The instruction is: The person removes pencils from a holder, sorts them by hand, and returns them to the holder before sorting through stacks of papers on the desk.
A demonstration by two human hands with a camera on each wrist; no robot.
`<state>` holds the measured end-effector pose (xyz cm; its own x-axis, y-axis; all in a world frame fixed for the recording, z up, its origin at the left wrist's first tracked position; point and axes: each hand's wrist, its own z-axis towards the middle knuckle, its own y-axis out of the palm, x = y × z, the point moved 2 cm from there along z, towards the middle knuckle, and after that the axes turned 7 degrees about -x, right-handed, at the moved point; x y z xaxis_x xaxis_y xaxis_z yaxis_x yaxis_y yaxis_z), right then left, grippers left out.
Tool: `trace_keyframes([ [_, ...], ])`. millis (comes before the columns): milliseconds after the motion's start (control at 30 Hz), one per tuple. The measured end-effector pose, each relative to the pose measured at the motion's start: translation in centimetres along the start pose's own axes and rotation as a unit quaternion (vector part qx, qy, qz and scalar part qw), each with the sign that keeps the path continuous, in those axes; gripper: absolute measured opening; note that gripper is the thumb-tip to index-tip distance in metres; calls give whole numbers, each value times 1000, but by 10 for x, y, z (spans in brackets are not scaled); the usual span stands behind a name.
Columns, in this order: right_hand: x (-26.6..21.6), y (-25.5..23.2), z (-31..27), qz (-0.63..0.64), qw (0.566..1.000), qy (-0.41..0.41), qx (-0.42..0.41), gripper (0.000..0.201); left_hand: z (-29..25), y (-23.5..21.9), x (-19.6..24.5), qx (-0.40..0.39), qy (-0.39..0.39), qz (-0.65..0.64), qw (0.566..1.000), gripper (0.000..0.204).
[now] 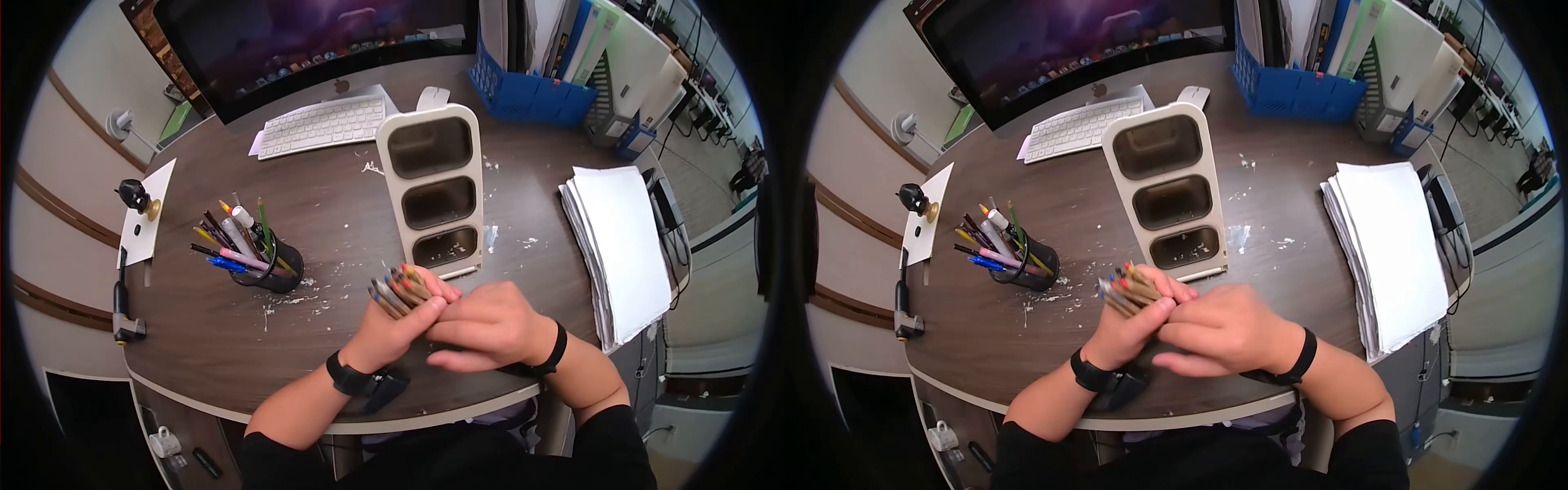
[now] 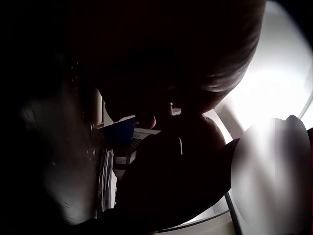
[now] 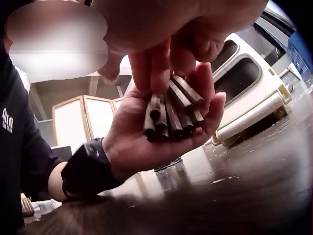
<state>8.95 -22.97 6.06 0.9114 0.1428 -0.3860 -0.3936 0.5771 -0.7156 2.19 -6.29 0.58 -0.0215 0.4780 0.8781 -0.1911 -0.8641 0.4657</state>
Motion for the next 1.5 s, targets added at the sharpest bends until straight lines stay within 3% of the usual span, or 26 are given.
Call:
trace_keyframes([
  [67,9,-2,-4,18,996,9,86,20,-2,1,-3,7,37,125,991,20],
  [100,13,-1,-10,31,992,35,118,21,-2,2,-3,6,26,126,992,20],
  [167,16,-4,-9,82,987,80,113,26,0,2,-1,2,15,322,947,31],
  [200,19,-2,-5,105,983,85,122,32,4,3,0,-7,79,404,911,39],
  [333,20,5,-3,129,979,137,80,47,2,0,-5,-5,26,383,924,36],
  [567,22,7,-5,94,987,115,68,49,-2,-2,-8,20,24,352,936,48],
  [633,21,5,-3,76,988,126,42,49,-2,-7,-13,-16,2,371,928,48],
  [833,19,11,-5,74,991,110,18,38,3,1,-4,-31,38,445,894,49],
  [1033,18,11,-3,114,987,104,40,33,1,4,-2,-38,24,429,902,48],
  [1233,18,10,-2,103,990,83,39,30,3,4,-2,-41,80,437,895,46],
  [1333,18,8,-3,108,990,83,22,29,1,7,0,-25,46,408,911,46],
  [1500,20,7,-2,97,992,73,29,31,4,6,3,-26,56,416,907,46],
])
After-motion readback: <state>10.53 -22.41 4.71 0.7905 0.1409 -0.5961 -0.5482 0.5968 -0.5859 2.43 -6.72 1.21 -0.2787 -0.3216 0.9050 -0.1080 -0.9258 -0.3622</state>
